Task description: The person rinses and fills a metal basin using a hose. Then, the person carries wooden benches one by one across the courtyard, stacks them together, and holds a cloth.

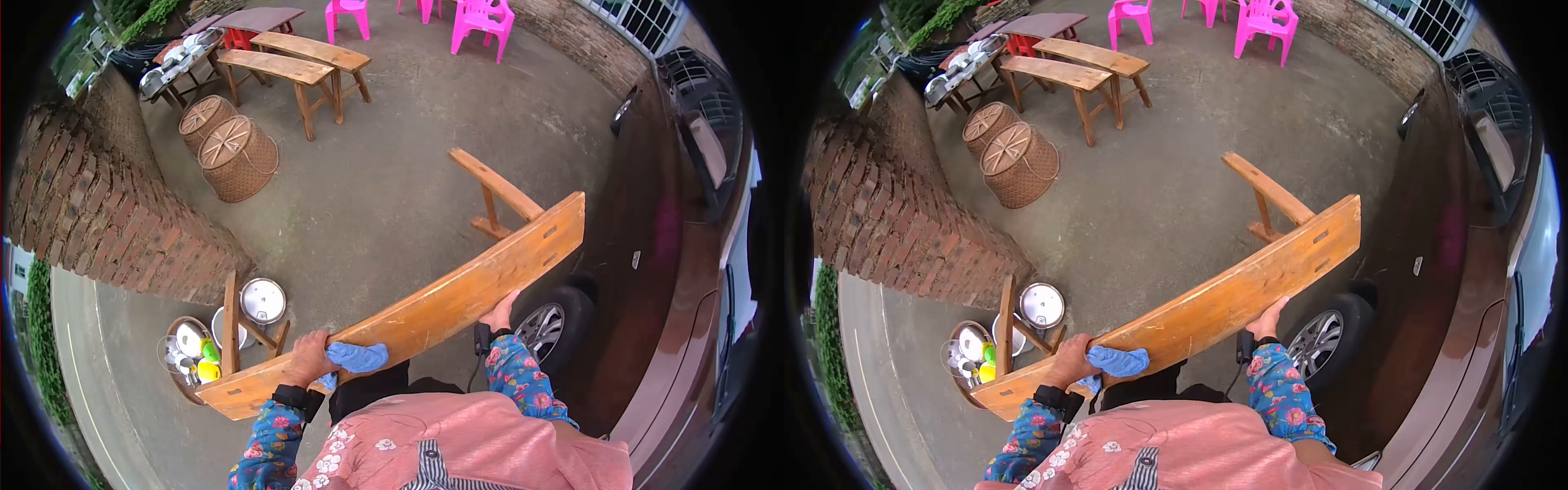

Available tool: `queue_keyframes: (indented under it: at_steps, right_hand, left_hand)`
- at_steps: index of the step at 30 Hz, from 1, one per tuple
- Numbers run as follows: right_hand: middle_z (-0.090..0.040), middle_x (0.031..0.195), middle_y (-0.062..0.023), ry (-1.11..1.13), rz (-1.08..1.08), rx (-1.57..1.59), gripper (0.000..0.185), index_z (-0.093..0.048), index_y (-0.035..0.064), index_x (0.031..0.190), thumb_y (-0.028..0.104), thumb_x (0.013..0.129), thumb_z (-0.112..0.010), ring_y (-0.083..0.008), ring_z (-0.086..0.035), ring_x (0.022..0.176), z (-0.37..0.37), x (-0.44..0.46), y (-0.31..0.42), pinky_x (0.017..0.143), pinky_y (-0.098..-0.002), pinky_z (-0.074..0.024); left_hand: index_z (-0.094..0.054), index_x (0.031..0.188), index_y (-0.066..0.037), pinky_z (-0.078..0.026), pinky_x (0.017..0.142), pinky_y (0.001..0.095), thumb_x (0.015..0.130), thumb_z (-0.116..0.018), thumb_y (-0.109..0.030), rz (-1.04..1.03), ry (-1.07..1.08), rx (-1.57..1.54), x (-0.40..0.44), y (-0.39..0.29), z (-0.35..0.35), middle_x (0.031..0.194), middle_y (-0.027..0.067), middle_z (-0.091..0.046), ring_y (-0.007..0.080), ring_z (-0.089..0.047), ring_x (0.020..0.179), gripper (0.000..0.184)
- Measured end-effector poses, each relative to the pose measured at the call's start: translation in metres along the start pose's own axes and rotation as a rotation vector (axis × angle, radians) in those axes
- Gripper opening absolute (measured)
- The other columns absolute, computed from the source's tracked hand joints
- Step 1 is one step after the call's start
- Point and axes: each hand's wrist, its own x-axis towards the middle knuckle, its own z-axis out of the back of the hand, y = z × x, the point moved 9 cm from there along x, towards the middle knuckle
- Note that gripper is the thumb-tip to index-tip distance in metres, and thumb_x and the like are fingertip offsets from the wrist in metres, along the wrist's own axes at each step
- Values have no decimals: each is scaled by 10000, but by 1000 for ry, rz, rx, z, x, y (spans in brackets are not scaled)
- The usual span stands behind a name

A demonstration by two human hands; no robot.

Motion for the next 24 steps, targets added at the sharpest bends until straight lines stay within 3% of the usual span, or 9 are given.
queue_keyframes:
  at_steps: [1,3,5,7,8,11,14,15,24]
  right_hand:
    - [-340,1470,-82,82,-27,27,867,-325,154,1432,779,838,-238,-321,-334,1321,-1,62,10,1087,-511,-253]
    - [-337,1472,-91,-175,-154,-114,883,-313,168,1441,795,825,-226,-326,-338,1322,13,80,41,1087,-513,-255]
    - [-343,1467,-98,-47,-57,-36,884,-314,162,1440,793,827,-228,-332,-349,1315,-19,99,66,1082,-519,-262]
    - [-339,1471,-98,-139,-69,-40,888,-314,167,1443,797,824,-223,-336,-352,1313,-29,119,84,1077,-529,-264]
    - [-332,1478,-83,-126,-185,-1,899,-320,176,1443,809,814,-211,-331,-341,1320,11,185,63,1082,-525,-257]
    - [-308,1495,-48,-194,-175,37,861,-330,200,1442,792,830,-199,-305,-310,1339,-28,215,85,1098,-495,-244]
    - [-302,1498,-51,-232,-183,-20,862,-322,204,1446,793,828,-205,-297,-303,1343,-40,294,99,1101,-494,-236]
    - [-302,1498,-51,-210,-246,-14,862,-322,204,1446,793,828,-205,-297,-303,1343,-30,366,92,1101,-494,-236]
    - [-283,1505,-58,89,-342,-44,852,-278,187,1458,773,845,-193,-279,-295,1353,-231,594,123,1108,-483,-227]
  left_hand:
    - [-585,1008,-65,-441,857,440,543,-803,-261,52,-16,-6,55,-25,-7,963,162,-622,359,-578,968,549]
    - [-584,1011,-65,-442,857,441,549,-802,-271,-17,75,-4,94,-53,8,984,165,-620,365,-578,970,550]
    - [-572,1027,-63,-442,851,442,564,-800,-293,-39,136,34,139,-65,6,1003,170,-620,358,-582,990,565]
    - [-566,1040,-67,-441,857,439,572,-799,-301,-80,104,42,179,-78,17,1014,162,-620,350,-580,1001,572]
    - [-566,1040,-67,-441,857,439,572,-799,-301,-23,78,83,215,-93,-13,1014,162,-620,350,-580,1001,572]
    - [-562,1055,-70,-437,874,434,578,-797,-308,-19,153,65,282,-101,-3,1029,161,-619,345,-574,1023,582]
    - [-561,1068,-75,-434,881,431,580,-795,-316,-33,225,84,351,-123,-1,1029,162,-621,344,-569,1034,592]
    - [-560,1065,-76,-433,882,433,584,-793,-316,47,211,131,396,-137,-26,1034,161,-620,343,-570,1034,586]
    - [-563,1011,-71,-428,843,447,586,-788,-295,127,-62,114,565,-206,116,972,156,-601,355,-572,967,530]
